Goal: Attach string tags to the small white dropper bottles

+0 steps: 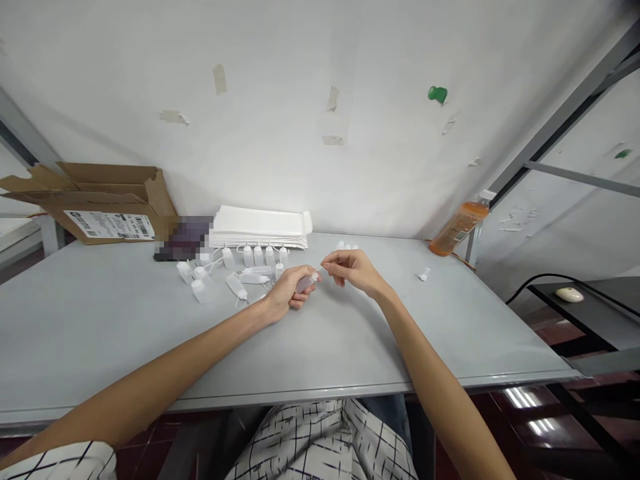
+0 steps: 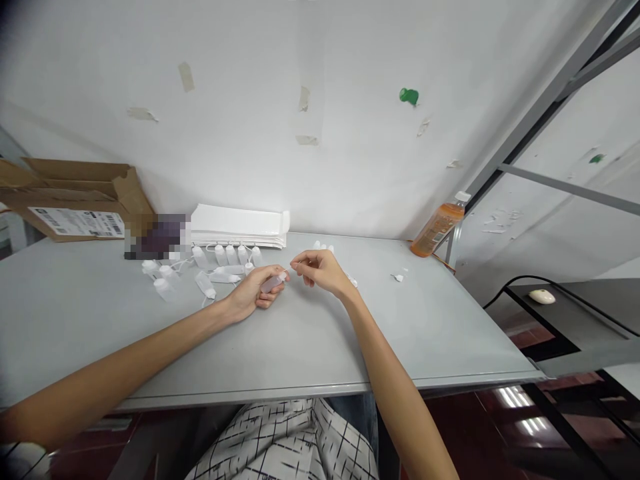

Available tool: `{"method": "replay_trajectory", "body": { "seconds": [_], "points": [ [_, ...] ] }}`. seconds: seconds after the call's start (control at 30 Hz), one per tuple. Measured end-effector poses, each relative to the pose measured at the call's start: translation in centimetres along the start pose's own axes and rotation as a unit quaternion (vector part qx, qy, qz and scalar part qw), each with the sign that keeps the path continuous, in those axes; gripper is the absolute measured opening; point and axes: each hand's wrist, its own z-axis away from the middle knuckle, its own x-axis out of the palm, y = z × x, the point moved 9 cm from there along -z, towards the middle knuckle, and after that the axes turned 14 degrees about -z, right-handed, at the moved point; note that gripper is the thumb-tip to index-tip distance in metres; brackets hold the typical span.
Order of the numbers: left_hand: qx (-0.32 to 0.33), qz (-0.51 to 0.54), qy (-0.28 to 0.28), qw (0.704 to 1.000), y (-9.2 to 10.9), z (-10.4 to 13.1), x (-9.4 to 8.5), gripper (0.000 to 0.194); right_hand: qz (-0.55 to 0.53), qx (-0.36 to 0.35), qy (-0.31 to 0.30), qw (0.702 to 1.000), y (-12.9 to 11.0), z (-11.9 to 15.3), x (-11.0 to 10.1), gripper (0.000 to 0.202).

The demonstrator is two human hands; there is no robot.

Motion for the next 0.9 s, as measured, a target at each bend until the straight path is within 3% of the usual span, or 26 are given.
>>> {"method": "replay_trajectory", "body": {
  "seconds": [0.43, 0.6, 0.77, 0.9],
  "points": [
    [-0.034, 0.05, -0.039, 0.997, -0.6, 0.0, 0.8, 0.017, 0.0, -0.014, 0.015, 1.0, 0.5, -0.4, -0.2, 0.031],
    [-0.012, 0.045, -0.041, 0.998, -0.4, -0.1, 0.9, 0.018, 0.044, -0.021, 0.016, 0.999, 0.8, -0.5, -0.4, 0.029],
    [-0.007, 0.077, -0.022, 0.997, -0.5, -0.2, 0.5, 0.022, 0.169, -0.117, 0.089, 0.975, -0.6, -0.3, -1.0, 0.021],
    [0.009, 0.097, -0.015, 0.995, -0.3, -0.2, 0.4, 0.018, 0.165, -0.169, 0.119, 0.964, -1.7, 0.2, -0.4, 0.013]
  ]
}}
